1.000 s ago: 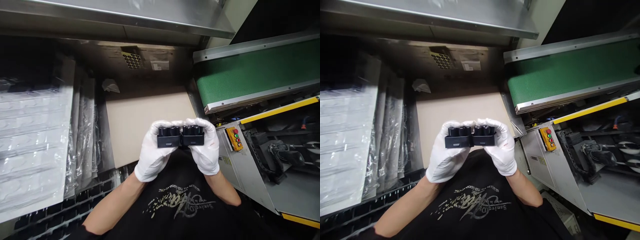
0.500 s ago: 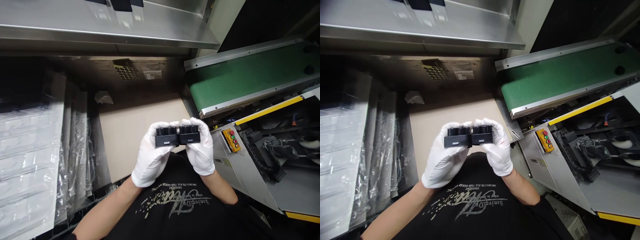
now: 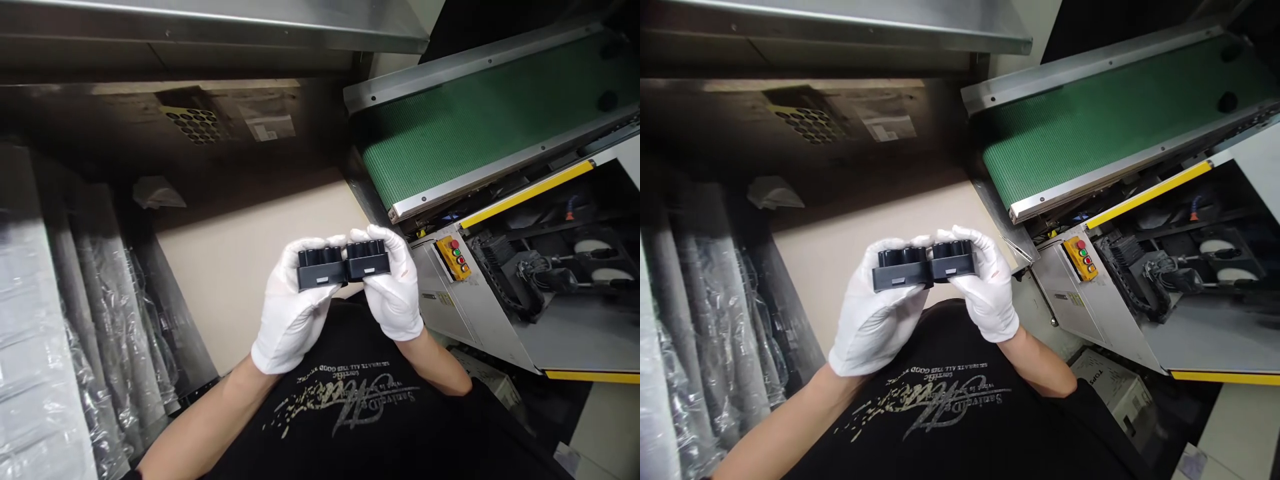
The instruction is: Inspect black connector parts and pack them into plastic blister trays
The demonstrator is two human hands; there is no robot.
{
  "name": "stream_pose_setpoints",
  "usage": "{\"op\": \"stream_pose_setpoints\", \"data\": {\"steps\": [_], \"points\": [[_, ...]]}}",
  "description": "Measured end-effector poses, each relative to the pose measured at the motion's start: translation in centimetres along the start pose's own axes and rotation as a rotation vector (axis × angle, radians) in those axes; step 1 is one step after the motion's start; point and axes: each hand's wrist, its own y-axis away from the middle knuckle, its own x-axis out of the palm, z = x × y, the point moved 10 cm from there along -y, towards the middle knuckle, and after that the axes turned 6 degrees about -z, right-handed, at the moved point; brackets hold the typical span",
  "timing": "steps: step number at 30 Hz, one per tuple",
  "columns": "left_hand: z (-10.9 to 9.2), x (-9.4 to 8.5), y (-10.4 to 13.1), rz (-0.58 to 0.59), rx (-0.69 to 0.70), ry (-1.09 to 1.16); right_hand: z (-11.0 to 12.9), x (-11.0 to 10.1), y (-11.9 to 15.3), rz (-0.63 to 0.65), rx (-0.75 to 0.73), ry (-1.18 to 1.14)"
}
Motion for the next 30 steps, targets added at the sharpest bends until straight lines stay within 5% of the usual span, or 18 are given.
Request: {"op": "stream_pose_setpoints", "data": {"steps": [9,17,26,30], "points": [[-2.5,0.8,0.3,-0.018,0.121,-0.012,1.6,1.4,0.0,0.038,-0.066,0.034],[-2.6,0.1,-0.1,-0.021,0.124,-0.01,1.9,1.9,0.0,0.039,-0.07,0.073],[-3.0,-0.4,0.0,-0.075,0.274,-0.157,3.8,1.9,0.4,0.002,-0.227,0.377],[-3.7,0.1,0.5,-0.109,0.323,-0.239,3.0,3.2,0.6,0.115,-0.233,0.484]]}}
